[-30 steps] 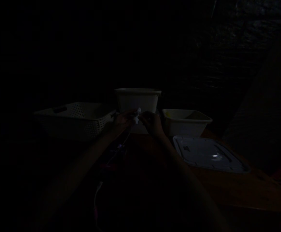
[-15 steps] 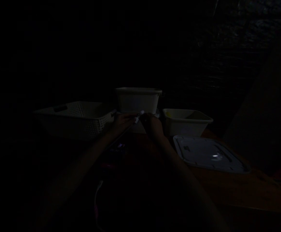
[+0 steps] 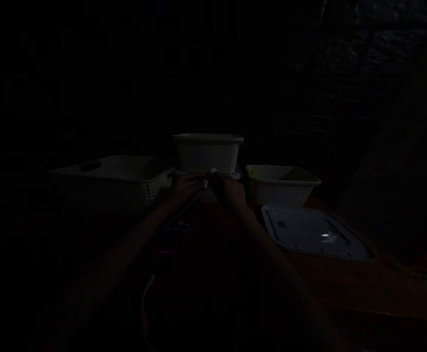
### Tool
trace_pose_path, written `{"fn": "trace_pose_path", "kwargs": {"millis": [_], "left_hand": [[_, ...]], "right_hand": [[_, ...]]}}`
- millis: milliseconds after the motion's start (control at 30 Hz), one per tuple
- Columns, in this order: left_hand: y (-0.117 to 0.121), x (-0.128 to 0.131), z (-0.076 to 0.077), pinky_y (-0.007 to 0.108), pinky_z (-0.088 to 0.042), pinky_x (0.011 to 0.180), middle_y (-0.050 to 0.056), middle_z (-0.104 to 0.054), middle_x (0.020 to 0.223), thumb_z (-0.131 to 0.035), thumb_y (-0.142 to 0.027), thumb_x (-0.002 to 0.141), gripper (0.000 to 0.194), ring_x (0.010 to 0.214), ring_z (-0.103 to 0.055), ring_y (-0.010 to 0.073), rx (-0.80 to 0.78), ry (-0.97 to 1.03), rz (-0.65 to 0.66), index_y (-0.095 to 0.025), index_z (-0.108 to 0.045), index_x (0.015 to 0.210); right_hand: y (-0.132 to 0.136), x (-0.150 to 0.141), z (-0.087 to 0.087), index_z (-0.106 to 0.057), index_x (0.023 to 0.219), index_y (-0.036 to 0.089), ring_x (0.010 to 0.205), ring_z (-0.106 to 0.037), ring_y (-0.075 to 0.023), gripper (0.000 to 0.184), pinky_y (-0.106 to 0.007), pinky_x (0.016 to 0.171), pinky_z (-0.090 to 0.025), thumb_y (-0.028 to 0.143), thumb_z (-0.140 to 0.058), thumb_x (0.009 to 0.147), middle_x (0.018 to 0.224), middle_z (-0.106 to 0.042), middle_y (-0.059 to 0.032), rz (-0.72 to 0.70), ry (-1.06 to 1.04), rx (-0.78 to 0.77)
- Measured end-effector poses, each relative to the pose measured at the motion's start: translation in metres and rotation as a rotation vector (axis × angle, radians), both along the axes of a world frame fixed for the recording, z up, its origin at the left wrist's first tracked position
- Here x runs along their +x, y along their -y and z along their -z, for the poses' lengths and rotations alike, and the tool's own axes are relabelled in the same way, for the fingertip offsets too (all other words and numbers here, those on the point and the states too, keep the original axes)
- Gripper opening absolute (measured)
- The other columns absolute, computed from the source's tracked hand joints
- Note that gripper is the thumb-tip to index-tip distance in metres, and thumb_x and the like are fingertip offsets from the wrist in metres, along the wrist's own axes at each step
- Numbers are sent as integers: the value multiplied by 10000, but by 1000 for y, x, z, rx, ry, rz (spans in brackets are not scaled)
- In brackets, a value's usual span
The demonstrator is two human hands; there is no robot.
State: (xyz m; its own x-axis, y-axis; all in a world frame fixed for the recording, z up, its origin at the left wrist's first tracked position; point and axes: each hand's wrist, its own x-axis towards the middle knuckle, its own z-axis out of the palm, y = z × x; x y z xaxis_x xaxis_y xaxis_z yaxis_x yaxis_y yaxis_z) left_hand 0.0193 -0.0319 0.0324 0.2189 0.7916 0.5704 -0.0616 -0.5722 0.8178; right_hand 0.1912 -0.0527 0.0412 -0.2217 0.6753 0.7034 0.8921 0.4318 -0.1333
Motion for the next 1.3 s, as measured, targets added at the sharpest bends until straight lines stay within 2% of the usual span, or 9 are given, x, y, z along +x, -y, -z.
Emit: {"fn": "trace_pose_path", "kwargs": {"millis": [133, 267, 500, 600, 767, 967, 1067, 1200, 1300], "left_hand": [[1, 0, -3, 377, -500, 878, 102, -675, 1081, -762, -369, 624, 448, 973, -637, 230, 62, -4, 0, -152, -664, 1004], [3, 0, -5, 376, -506, 863, 110, -673, 1085, -760, -375, 627, 460, 961, -640, 232, 91, -15, -23, -147, -659, 1014], [3, -1, -6, 385, -469, 918, 105, -665, 1092, -734, -324, 671, 383, 1010, -623, 224, 182, -13, -11, -152, -661, 1006], [3, -2, -7, 381, -467, 917, 98, -662, 1096, -725, -298, 682, 352, 1011, -619, 216, 223, -21, -11, -165, -666, 1002], [1, -3, -7, 359, -471, 903, 104, -645, 1129, -733, -270, 671, 371, 1072, -588, 231, 287, -41, -35, -171, -657, 1020], [2, -4, -7, 341, -470, 889, 93, -647, 1124, -686, -195, 700, 309, 1077, -582, 216, 401, -164, -185, -173, -655, 1006], [5, -3, -8, 339, -456, 907, 69, -659, 1093, -639, -141, 717, 284, 1053, -591, 189, 474, -217, -253, -188, -651, 997], [10, -1, -10, 353, -457, 903, 63, -669, 1043, -638, -136, 709, 263, 1007, -603, 182, 519, -238, -295, -187, -650, 967], [10, -1, -10, 363, -456, 902, 71, -671, 1019, -650, -169, 716, 222, 996, -603, 189, 536, -233, -301, -180, -658, 937]], "right_hand": [[-1, -3, 2, -597, 970, 216, 610, -596, -149, 234, -216, 498, -274, 353, -425, 893, 781, -675, -53, -41, -141, -33], [-1, -6, 4, -607, 950, 186, 560, -542, -126, 269, -209, 523, -327, 387, -442, 885, 641, -608, -23, -244, -344, -37], [-5, -7, 7, -598, 1058, 163, 616, -515, -124, 354, -223, 568, -381, 434, -471, 868, 709, -594, -25, -466, -536, -56], [-9, -6, 9, -577, 1134, 181, 637, -521, -125, 389, -233, 594, -402, 443, -486, 862, 722, -593, -20, -506, -545, -57], [-11, -4, 10, -568, 1142, 178, 620, -524, -115, 401, -226, 558, -409, 447, -500, 853, 739, -598, -22, -539, -571, -112], [-8, -6, 8, -580, 1004, 177, 635, -550, -117, 383, -208, 497, -426, 464, -616, 753, 813, -618, -36, -586, -705, -193], [-7, -6, 4, -600, 941, 166, 597, -557, -111, 374, -211, 482, -443, 475, -633, 732, 810, -633, -44, -672, -828, -298], [-5, -5, 0, -629, 826, 155, 607, -581, -103, 350, -220, 544, -480, 497, -596, 754, 824, -661, -62, -761, -996, -438], [-6, -5, 0, -635, 820, 156, 629, -608, -109, 369, -228, 588, -497, 515, -603, 742, 831, -678, -69, -749, -1058, -492]]}}
